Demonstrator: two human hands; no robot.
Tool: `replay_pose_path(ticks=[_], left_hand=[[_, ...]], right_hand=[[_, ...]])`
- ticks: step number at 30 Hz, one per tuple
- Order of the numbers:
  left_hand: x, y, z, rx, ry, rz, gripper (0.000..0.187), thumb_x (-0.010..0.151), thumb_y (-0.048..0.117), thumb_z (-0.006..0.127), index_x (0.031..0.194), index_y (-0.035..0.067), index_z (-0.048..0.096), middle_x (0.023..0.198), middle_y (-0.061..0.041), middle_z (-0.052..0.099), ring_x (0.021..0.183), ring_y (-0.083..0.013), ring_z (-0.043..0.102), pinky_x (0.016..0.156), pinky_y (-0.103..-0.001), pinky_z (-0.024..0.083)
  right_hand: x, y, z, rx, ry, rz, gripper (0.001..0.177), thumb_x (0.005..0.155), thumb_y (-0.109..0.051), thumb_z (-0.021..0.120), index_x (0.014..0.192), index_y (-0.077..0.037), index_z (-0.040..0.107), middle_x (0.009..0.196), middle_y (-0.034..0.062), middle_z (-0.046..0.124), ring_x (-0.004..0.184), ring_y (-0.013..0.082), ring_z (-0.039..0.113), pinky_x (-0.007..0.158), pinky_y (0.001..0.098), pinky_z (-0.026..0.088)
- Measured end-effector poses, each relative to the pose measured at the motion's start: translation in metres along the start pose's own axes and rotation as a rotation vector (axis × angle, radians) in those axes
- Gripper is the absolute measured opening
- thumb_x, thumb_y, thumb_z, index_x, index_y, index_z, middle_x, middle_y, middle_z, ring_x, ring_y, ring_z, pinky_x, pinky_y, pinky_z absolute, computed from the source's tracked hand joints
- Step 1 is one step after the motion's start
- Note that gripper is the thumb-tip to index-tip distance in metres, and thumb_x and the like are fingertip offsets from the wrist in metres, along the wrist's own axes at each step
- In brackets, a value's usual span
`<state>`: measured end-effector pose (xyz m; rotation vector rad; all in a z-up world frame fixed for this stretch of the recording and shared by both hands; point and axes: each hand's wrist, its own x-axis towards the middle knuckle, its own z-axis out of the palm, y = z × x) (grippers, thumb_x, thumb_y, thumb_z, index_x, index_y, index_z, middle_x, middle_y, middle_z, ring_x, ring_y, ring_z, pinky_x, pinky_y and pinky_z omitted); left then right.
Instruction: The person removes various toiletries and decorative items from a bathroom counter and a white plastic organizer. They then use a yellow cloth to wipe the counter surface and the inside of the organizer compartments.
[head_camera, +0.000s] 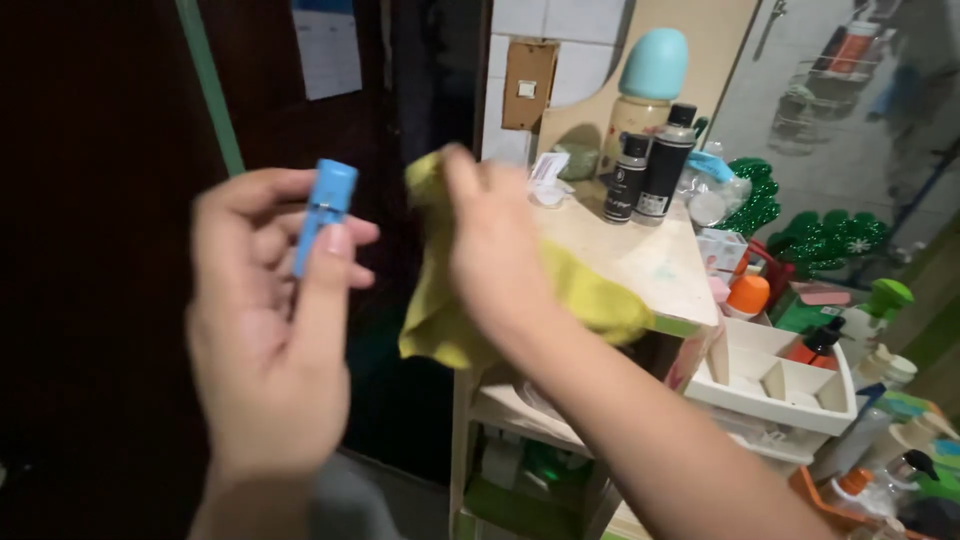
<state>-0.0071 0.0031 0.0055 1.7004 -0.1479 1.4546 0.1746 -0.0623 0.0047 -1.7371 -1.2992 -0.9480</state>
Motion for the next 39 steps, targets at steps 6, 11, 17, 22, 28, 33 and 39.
replay_pose_path(ticks=[6,11,17,22,28,33,39], left_hand=[[0.019,0.000,0.002,0.143,-0.009,0.011,0.029,0.110,0.010,0.057,0.134,-0.002,0.047,0.105,-0.009,0.070,0.088,-0.0103,0.068,0.079,-0.022,0.058],[0.041,-0.011,0.026,0.133,-0.010,0.050,0.025,0.107,0.011,0.060,0.128,0.000,0.050,0.097,-0.006,0.069,0.083,-0.0085,0.067,0.070,-0.023,0.056],[0.073,-0.026,0.049,0.258,-0.118,0.085,0.024,0.103,0.014,0.065,0.123,0.002,0.060,0.088,-0.008,0.073,0.070,-0.0162,0.068,0.062,-0.030,0.052],[0.102,-0.038,0.078,0.314,-0.254,0.066,0.028,0.096,0.021,0.070,0.118,0.004,0.069,0.093,-0.013,0.075,0.075,-0.0215,0.071,0.070,-0.036,0.055],[0.114,-0.080,0.103,0.303,-0.403,-0.023,0.032,0.088,0.021,0.074,0.117,0.007,0.073,0.092,-0.011,0.076,0.077,-0.0203,0.072,0.074,-0.035,0.057],[0.100,-0.101,0.120,0.226,-0.643,-0.215,0.039,0.080,0.024,0.080,0.117,0.013,0.076,0.097,-0.009,0.078,0.083,-0.0175,0.075,0.080,-0.031,0.059],[0.083,-0.138,0.135,0.152,-0.851,0.062,0.039,0.077,0.021,0.082,0.113,0.008,0.075,0.100,-0.013,0.078,0.090,-0.0215,0.075,0.084,-0.033,0.058]], right_hand=[[-0.009,0.043,0.009,-0.553,-0.388,0.352,0.034,0.091,-0.010,0.052,0.121,0.005,0.059,0.112,0.0312,0.062,0.106,0.0453,0.056,0.095,0.0507,0.044],[-0.010,0.023,0.007,-0.045,-0.087,0.013,0.036,0.084,0.004,0.051,0.117,0.001,0.065,0.114,0.0261,0.068,0.112,0.0434,0.061,0.103,0.0470,0.048],[-0.018,0.033,-0.011,-0.281,-0.004,0.144,0.036,0.082,0.005,0.055,0.116,0.008,0.064,0.106,0.0306,0.066,0.104,0.0475,0.059,0.093,0.0499,0.047],[-0.029,0.010,-0.051,0.259,-0.185,0.097,0.052,0.074,0.012,0.053,0.122,-0.002,0.066,0.111,0.0215,0.071,0.112,0.0405,0.066,0.100,0.0435,0.051],[-0.049,0.054,-0.148,-0.321,-0.010,0.215,0.033,0.082,0.008,0.055,0.113,0.003,0.063,0.104,0.0263,0.065,0.101,0.0454,0.062,0.091,0.0469,0.049],[-0.101,0.099,-0.180,-0.022,-0.166,0.291,0.047,0.077,0.009,0.046,0.114,-0.003,0.071,0.099,0.0122,0.075,0.091,0.0316,0.071,0.077,0.0436,0.054],[-0.140,0.115,-0.234,0.153,0.191,0.964,0.032,0.096,-0.004,0.044,0.118,-0.003,0.066,0.093,0.0202,0.065,0.058,0.0306,0.053,0.046,0.0485,0.037]])
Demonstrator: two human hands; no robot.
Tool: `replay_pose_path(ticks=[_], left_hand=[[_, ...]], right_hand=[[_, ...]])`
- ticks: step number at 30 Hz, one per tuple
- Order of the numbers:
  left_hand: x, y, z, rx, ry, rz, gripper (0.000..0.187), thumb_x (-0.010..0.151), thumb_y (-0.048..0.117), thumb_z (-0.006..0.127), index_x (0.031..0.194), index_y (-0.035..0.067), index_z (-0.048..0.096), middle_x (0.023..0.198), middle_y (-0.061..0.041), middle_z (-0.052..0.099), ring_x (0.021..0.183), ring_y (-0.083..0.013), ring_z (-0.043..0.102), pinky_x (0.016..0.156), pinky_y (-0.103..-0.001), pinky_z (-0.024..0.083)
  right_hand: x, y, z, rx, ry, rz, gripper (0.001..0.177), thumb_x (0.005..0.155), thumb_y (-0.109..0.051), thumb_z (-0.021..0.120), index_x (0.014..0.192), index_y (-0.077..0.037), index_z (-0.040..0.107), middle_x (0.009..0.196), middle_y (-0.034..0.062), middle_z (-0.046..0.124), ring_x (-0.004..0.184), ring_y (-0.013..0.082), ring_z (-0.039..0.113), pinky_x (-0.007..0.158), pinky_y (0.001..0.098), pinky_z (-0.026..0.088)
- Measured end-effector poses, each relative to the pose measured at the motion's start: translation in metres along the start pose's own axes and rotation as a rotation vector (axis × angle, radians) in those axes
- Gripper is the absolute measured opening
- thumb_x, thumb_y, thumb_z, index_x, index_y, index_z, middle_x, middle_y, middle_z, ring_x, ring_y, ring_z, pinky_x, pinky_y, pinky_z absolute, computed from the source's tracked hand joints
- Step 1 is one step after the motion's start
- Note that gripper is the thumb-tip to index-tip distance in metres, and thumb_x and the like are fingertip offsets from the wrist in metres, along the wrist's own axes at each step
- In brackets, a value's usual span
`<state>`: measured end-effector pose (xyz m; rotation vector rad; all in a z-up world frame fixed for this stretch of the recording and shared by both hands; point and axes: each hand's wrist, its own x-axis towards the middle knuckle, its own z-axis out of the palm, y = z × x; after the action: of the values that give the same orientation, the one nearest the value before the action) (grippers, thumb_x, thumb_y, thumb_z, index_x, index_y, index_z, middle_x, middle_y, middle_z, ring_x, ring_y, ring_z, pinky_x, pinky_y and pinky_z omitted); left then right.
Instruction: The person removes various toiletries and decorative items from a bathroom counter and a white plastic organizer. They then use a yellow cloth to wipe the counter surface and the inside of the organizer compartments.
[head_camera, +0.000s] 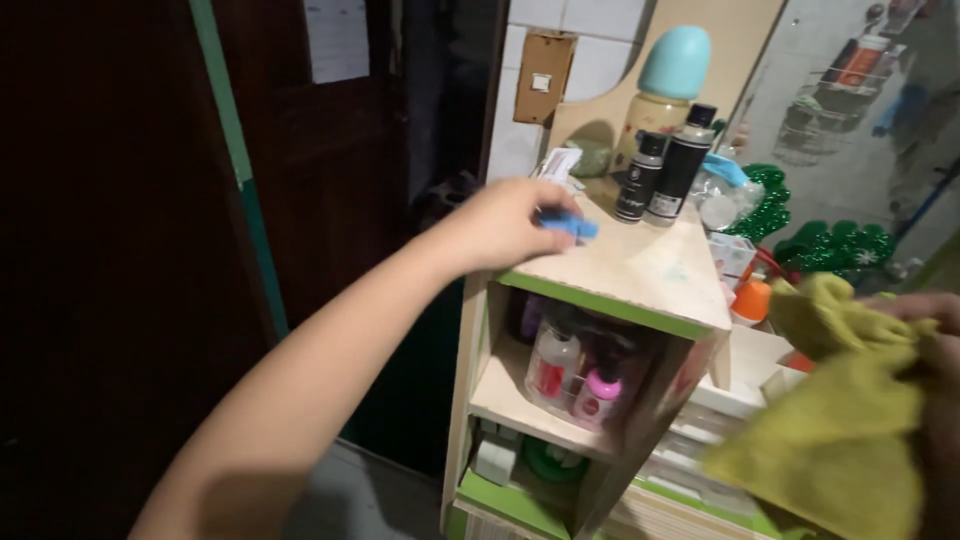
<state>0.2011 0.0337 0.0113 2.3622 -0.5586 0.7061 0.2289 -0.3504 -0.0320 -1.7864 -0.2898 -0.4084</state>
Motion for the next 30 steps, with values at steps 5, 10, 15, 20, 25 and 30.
replay_pose_path(ticks=[5,10,15,20,25,30], left_hand=[[0.021,0.008,0.003,0.082,0.013,-0.028,0.035,0.082,0.032,0.081,0.107,0.007,0.078,0.103,-0.014,0.077,0.096,-0.0251,0.074,0.087,-0.036,0.057],[0.077,0.032,0.016,-0.014,0.253,-0.110,0.042,0.077,0.031,0.081,0.107,0.004,0.072,0.101,-0.013,0.078,0.095,-0.0258,0.076,0.084,-0.037,0.058],[0.124,0.045,0.032,0.170,0.200,-0.193,0.060,0.058,0.034,0.095,0.105,0.004,0.073,0.105,-0.015,0.075,0.099,-0.0282,0.073,0.087,-0.037,0.058],[0.136,0.043,0.052,0.279,0.151,-0.358,0.055,0.062,0.036,0.092,0.109,0.013,0.075,0.107,-0.011,0.075,0.102,-0.0286,0.072,0.087,-0.042,0.057],[0.148,0.021,0.059,0.326,0.123,-0.372,0.044,0.072,0.033,0.089,0.108,0.009,0.079,0.109,-0.013,0.077,0.103,-0.0308,0.074,0.089,-0.043,0.059],[0.135,0.034,0.030,0.128,0.199,-0.287,0.054,0.063,0.037,0.094,0.104,0.008,0.074,0.097,-0.013,0.076,0.089,-0.0286,0.074,0.080,-0.041,0.057]], right_hand=[[0.019,-0.011,-0.004,0.149,-0.041,0.114,0.030,0.101,-0.029,0.052,0.110,-0.003,0.065,0.087,0.0183,0.066,0.060,0.0304,0.059,0.052,0.0445,0.046],[0.045,-0.037,0.000,0.306,-0.038,0.227,0.052,0.107,-0.054,0.062,0.101,-0.002,0.063,0.081,0.0165,0.067,0.063,0.0302,0.065,0.058,0.0407,0.056],[0.091,-0.091,0.060,-0.540,-0.109,-0.250,0.054,0.080,-0.045,0.084,0.119,-0.011,0.070,0.097,0.0124,0.075,0.080,0.0199,0.069,0.070,0.0359,0.054],[0.145,-0.076,0.101,-0.495,-0.205,-0.199,0.053,0.080,-0.041,0.084,0.117,-0.004,0.073,0.101,0.0108,0.075,0.084,0.0173,0.069,0.076,0.0331,0.055],[0.145,-0.077,0.113,-0.304,-0.292,-0.074,0.044,0.080,-0.036,0.083,0.109,-0.003,0.076,0.099,0.0074,0.077,0.085,0.0146,0.070,0.078,0.0309,0.055],[0.130,-0.086,0.084,-0.136,-0.277,-0.025,0.036,0.085,-0.035,0.078,0.111,-0.010,0.078,0.098,0.0052,0.074,0.078,0.0147,0.066,0.074,0.0331,0.052]])
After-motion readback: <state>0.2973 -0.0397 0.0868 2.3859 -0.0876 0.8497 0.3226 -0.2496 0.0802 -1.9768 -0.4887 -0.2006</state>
